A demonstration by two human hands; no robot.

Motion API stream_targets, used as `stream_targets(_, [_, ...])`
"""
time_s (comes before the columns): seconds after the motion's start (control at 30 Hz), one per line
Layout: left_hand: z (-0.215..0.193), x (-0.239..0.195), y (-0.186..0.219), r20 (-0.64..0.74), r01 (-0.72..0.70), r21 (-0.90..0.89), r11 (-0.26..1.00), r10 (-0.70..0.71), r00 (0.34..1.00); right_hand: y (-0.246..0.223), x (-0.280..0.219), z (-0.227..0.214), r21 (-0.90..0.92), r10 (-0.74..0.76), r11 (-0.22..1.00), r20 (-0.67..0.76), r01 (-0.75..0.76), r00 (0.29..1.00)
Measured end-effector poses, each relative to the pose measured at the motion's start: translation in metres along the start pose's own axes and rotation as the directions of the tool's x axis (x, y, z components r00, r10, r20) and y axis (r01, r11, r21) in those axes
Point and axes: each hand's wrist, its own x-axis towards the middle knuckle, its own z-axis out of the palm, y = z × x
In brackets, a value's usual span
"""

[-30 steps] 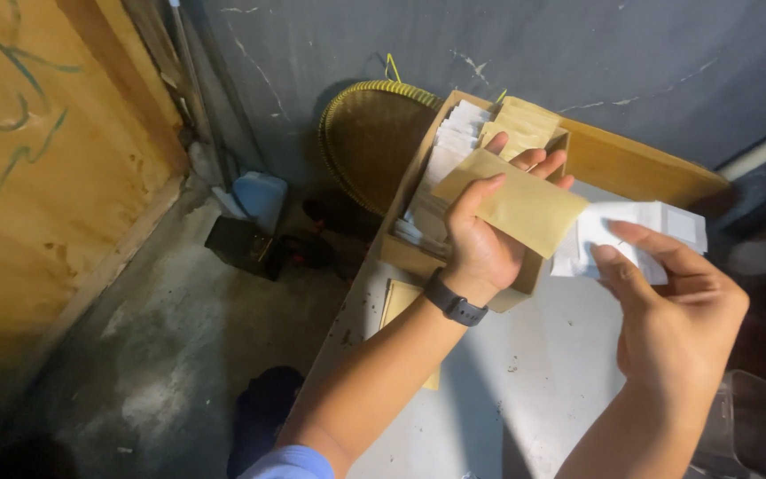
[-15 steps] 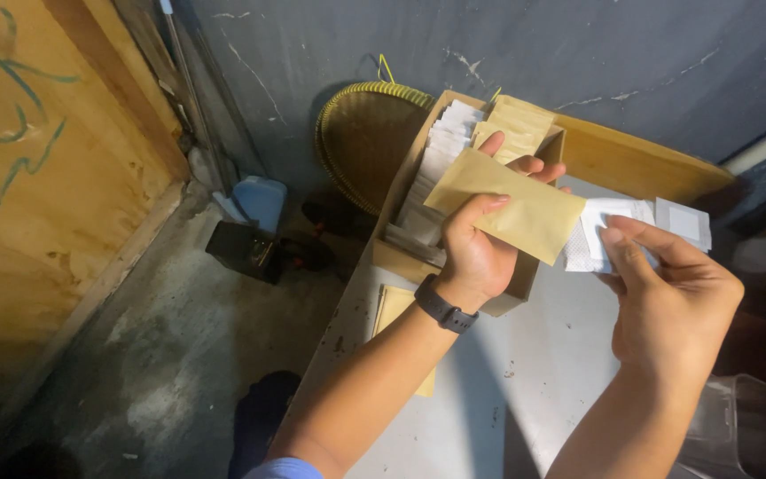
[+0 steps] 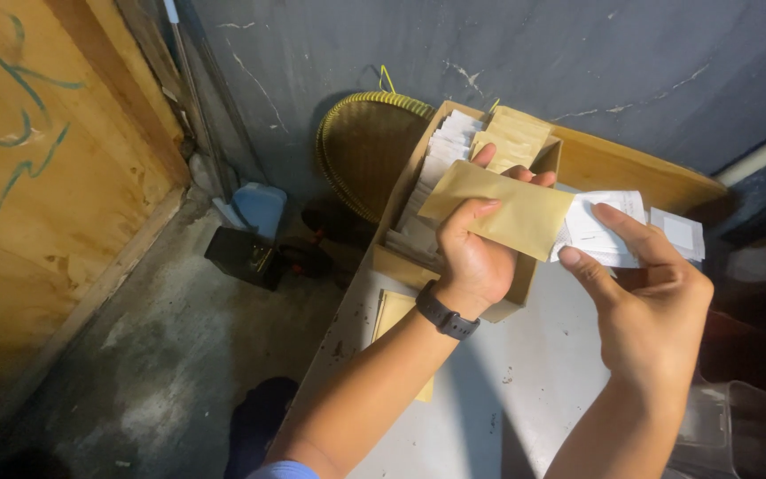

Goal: The person places small white packets inside larger paper envelopes by hand, then organizes the filled envelopes in a cardboard box.

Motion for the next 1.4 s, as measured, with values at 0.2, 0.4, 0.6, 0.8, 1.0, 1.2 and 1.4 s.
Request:
stream_targets(0.2, [0.003,-0.002,0.0,-0.025,0.011,0.0,1.0,-0.011,1.0,0.007,0.002,0.006,0.015,-0.09,0.996,-0.014,0.09,0.996])
stream_targets(0.4, [0.003,-0.002,-0.004,-0.027,-0.023,-0.02,1.0,0.022,0.999,0.016,0.003,0.012,0.091,-0.183,0.978,-0.045,0.186,0.982])
stream_targets(0.6, [-0.006,-0.002,-0.01,-0.021,-0.001,-0.083,0.997,-0.001,1.0,0.021,0.001,0.017,-0.021,-0.312,0.95,-0.088,0.312,0.946])
stream_targets(0.8, [0.005,-0.004,-0.004,-0.065,-0.027,-0.042,0.999,0.024,0.998,0.017,-0.003,0.016,-0.093,-0.323,0.944,-0.083,0.315,0.943])
stream_targets(1.0, [0.0,-0.004,-0.008,0.02,-0.088,-0.042,0.995,0.089,0.996,0.001,-0.005,0.023,0.095,-0.067,0.992,-0.113,0.078,0.991])
stream_targets(1.2, [0.0,-0.006,-0.013,0.191,-0.147,0.021,0.989,0.141,0.971,0.02,0.0,0.028,0.082,-0.169,0.977,-0.251,0.195,0.953])
stream_targets(1.4, [0.038,-0.009,0.012,-0.322,0.406,0.155,0.901,-0.342,0.883,0.041,0.004,0.013,-0.476,-0.809,0.581,-0.249,0.661,0.532])
